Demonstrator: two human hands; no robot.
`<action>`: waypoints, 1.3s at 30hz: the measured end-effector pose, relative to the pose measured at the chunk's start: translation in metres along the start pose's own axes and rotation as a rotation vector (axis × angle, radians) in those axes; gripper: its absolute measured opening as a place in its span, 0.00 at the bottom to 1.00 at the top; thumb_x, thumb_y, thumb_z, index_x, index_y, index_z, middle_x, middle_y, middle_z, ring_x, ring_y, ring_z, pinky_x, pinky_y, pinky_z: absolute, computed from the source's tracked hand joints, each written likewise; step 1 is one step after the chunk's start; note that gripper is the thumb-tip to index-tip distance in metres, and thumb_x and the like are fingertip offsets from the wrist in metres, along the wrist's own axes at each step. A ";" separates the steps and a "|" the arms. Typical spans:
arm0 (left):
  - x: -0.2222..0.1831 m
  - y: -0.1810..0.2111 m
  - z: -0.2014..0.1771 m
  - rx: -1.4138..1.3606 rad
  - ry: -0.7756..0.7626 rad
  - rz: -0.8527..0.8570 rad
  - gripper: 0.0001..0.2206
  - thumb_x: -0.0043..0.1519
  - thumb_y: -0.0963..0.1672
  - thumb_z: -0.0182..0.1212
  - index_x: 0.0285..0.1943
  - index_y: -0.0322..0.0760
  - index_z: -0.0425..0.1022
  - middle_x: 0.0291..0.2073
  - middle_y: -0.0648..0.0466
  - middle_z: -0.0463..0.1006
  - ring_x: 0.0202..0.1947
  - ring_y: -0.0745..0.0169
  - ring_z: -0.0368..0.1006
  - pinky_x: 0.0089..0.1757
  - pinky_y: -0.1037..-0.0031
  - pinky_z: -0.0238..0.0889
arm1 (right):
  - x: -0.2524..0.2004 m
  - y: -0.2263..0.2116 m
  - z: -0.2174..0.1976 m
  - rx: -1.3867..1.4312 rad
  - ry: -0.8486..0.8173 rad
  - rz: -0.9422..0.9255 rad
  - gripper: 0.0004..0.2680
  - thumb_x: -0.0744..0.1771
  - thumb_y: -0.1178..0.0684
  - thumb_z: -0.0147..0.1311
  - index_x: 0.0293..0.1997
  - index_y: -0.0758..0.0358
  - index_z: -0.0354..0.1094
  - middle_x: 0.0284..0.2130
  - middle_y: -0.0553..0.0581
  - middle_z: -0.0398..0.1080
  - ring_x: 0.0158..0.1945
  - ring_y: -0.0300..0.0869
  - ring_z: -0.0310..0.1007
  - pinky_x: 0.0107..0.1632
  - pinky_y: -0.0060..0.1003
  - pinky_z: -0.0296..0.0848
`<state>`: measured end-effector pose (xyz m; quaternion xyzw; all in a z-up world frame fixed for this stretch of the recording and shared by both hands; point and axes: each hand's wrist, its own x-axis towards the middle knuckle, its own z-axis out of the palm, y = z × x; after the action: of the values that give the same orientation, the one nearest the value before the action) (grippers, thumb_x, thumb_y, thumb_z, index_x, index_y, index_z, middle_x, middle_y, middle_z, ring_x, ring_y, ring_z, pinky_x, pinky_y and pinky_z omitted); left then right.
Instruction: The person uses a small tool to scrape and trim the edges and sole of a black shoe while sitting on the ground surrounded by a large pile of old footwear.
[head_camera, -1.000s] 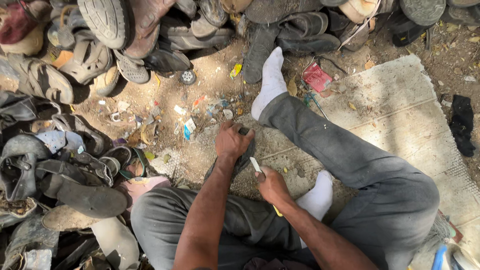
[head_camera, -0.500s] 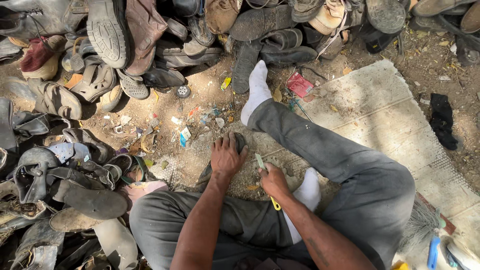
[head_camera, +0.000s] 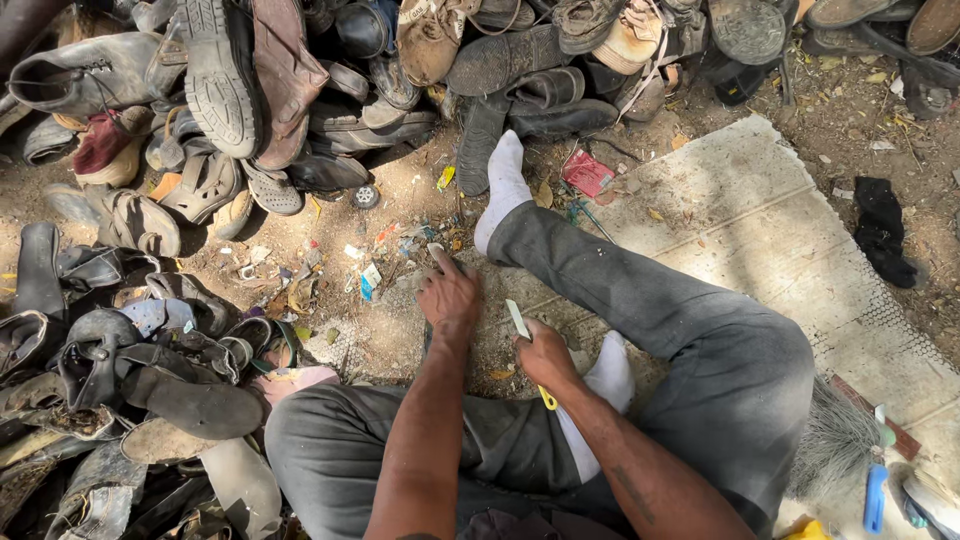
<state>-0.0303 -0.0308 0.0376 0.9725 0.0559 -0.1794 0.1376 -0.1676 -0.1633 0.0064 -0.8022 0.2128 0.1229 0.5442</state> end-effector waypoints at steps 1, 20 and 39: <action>0.000 0.001 -0.005 0.003 0.002 0.004 0.33 0.69 0.53 0.39 0.81 0.33 0.44 0.50 0.35 0.73 0.48 0.43 0.73 0.47 0.51 0.67 | 0.004 0.008 0.000 0.004 0.003 -0.001 0.12 0.67 0.55 0.53 0.55 0.67 0.69 0.25 0.58 0.74 0.26 0.41 0.74 0.33 0.42 0.71; -0.012 -0.014 0.014 -0.037 0.031 0.297 0.19 0.67 0.55 0.48 0.62 0.47 0.65 0.65 0.46 0.66 0.61 0.42 0.69 0.52 0.52 0.72 | -0.078 -0.025 -0.047 0.211 -0.115 0.155 0.22 0.67 0.62 0.49 0.72 0.70 0.54 0.28 0.56 0.73 0.23 0.36 0.67 0.27 0.34 0.70; 0.021 -0.030 0.038 -0.405 0.417 0.141 0.15 0.67 0.51 0.56 0.52 0.37 0.66 0.41 0.39 0.81 0.39 0.34 0.78 0.43 0.48 0.70 | -0.079 -0.086 -0.028 0.224 -0.126 -0.007 0.14 0.68 0.62 0.47 0.58 0.78 0.68 0.28 0.59 0.76 0.29 0.37 0.77 0.35 0.32 0.77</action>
<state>-0.0282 -0.0115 -0.0119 0.9426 0.0498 0.0491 0.3266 -0.1973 -0.1460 0.1213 -0.7277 0.1879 0.1464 0.6432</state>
